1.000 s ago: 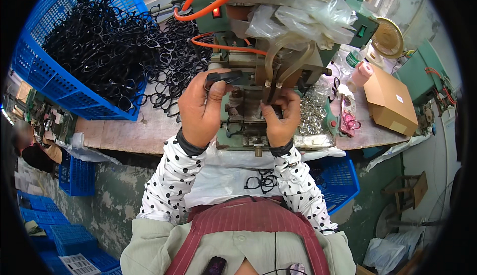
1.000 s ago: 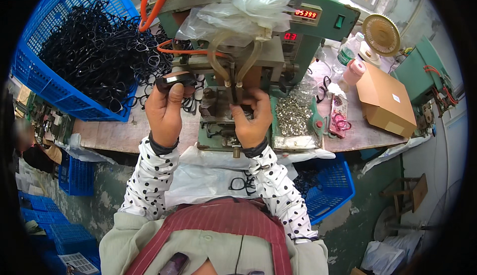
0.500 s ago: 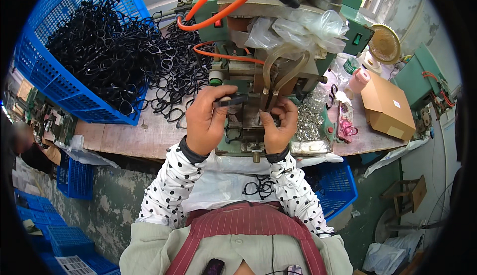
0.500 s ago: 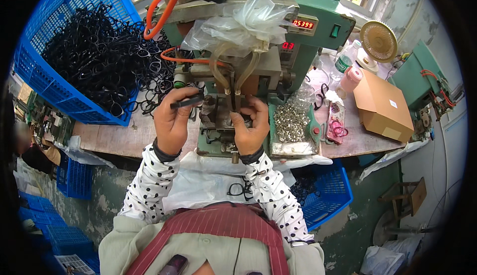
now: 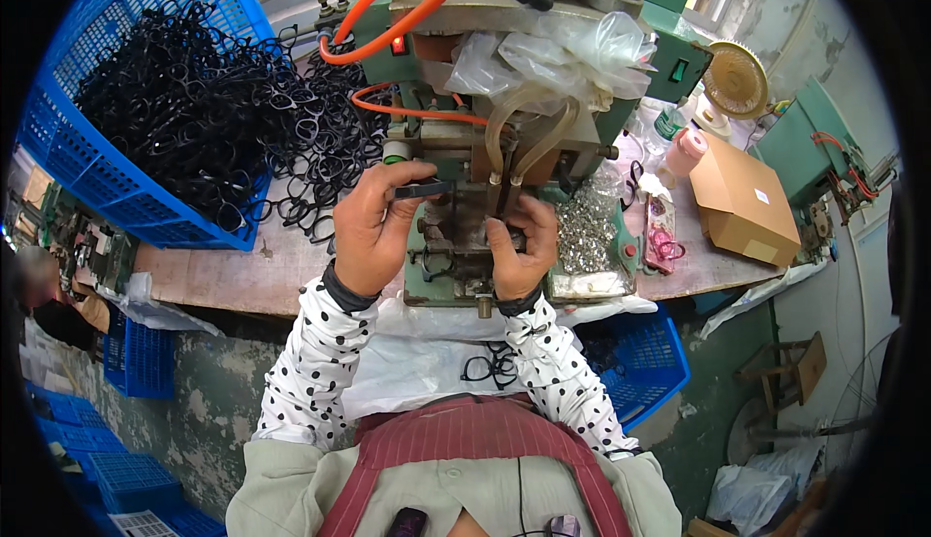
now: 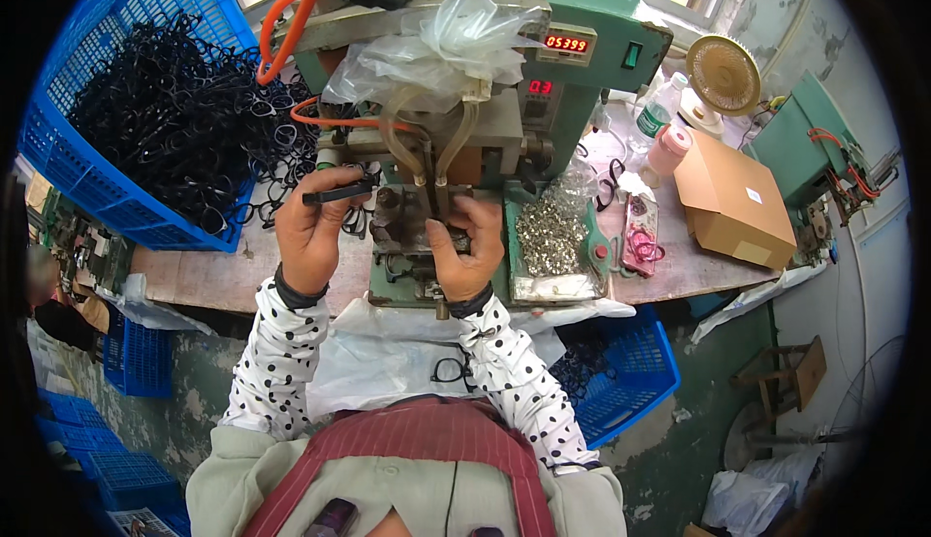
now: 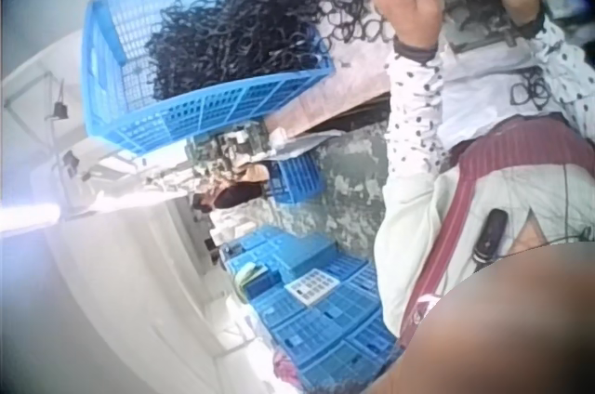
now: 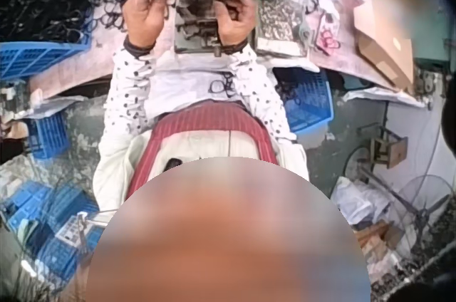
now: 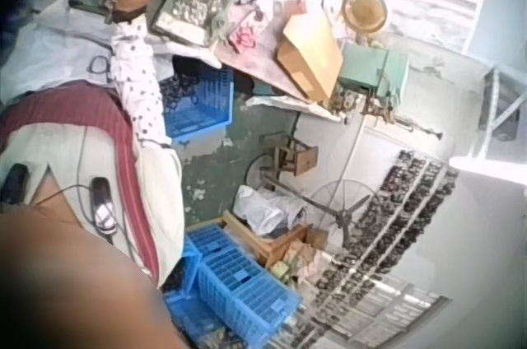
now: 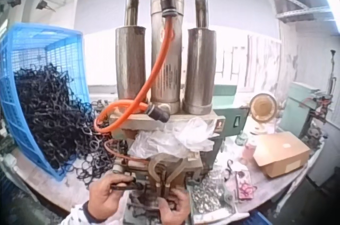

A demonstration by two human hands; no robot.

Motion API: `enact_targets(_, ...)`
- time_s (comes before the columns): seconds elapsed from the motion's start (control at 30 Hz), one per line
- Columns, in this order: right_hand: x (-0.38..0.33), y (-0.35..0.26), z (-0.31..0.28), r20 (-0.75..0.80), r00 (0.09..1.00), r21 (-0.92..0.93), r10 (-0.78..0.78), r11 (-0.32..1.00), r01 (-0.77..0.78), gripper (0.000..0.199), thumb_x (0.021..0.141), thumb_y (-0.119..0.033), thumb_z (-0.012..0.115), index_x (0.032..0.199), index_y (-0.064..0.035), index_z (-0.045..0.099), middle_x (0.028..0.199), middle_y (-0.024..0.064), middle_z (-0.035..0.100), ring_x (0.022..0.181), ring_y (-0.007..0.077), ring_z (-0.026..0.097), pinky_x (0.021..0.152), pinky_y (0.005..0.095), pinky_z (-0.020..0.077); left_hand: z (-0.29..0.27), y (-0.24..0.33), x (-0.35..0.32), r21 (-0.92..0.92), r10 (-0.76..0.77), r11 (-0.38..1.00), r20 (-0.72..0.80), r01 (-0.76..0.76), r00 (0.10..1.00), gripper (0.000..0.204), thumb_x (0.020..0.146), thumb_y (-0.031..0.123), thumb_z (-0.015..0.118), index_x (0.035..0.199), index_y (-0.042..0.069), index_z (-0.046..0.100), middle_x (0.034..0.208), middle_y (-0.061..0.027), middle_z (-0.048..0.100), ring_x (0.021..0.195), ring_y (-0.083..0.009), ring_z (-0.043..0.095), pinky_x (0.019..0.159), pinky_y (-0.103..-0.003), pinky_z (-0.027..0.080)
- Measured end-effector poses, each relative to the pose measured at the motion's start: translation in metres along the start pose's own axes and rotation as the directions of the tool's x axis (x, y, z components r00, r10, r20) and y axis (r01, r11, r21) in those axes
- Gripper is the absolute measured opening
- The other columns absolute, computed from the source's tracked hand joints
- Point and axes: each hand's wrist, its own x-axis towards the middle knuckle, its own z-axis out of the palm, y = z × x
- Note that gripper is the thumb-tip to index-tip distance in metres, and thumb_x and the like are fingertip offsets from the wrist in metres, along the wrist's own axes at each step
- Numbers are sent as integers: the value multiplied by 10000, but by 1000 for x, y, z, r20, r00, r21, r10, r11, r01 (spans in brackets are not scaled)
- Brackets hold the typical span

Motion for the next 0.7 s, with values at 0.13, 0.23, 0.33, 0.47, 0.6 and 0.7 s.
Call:
enact_targets(0.13, 5, -3, -2, 15, 998, -78, -63, 995, 64, 396, 758, 8, 717, 1130, -12, 581, 1031, 107, 515, 777, 173, 631, 718, 257, 501, -1, 0, 2, 41, 28, 999, -3, -28, 1000, 177, 940, 105, 580, 1086, 17, 628, 914, -102, 641, 765, -188, 613, 697, -257, 466)
enact_targets(0.23, 5, -3, -1, 3, 998, -82, -65, 994, 65, 401, 759, 3, 714, 1137, -19, 582, 1029, 108, 521, 772, 173, 629, 720, 255, 496, 0, 0, 0, 2, 18, 1000, -12, -18, 1000, 186, 940, 115, 585, 1083, 3, 624, 921, -109, 643, 772, -194, 611, 706, -256, 466)
enact_targets(0.33, 2, -2, -5, 15, 997, -113, -69, 991, 71, 388, 776, -27, 719, 1139, -20, 584, 1043, 115, 520, 777, 173, 628, 737, 264, 492, -1, 1, -2, 54, 74, 996, -26, -73, 997, 185, 955, 113, 563, 1081, -12, 618, 929, -119, 645, 778, -188, 615, 708, -257, 469)
enact_targets(0.47, 3, 3, -5, 10, 997, -66, -81, 994, 81, 371, 798, -66, 732, 1138, -24, 590, 1037, 120, 514, 780, 175, 615, 741, 271, 490, 0, 15, 4, -11, -32, 999, -42, 31, 999, 168, 943, 69, 563, 1074, -25, 610, 944, -120, 648, 798, -156, 611, 726, -252, 478)
enact_targets(0.6, 2, 4, -5, 2, 996, -56, -84, 995, 84, 374, 806, -87, 739, 1146, -28, 594, 1032, 117, 516, 787, 184, 608, 744, 272, 485, -7, 9, 7, -1, 59, 998, 11, -59, 998, 162, 942, 58, 560, 1070, -25, 615, 919, -105, 624, 788, -151, 584, 726, -242, 457)
enact_targets(0.7, 1, 8, -2, -20, 996, -88, -82, 993, 80, 402, 789, -79, 759, 1154, -31, 596, 1039, 111, 528, 804, 190, 620, 763, 279, 482, -9, 8, 9, 15, 98, 995, 38, -99, 994, 163, 945, 58, 553, 1072, -23, 615, 901, -94, 602, 772, -145, 547, 723, -241, 437)
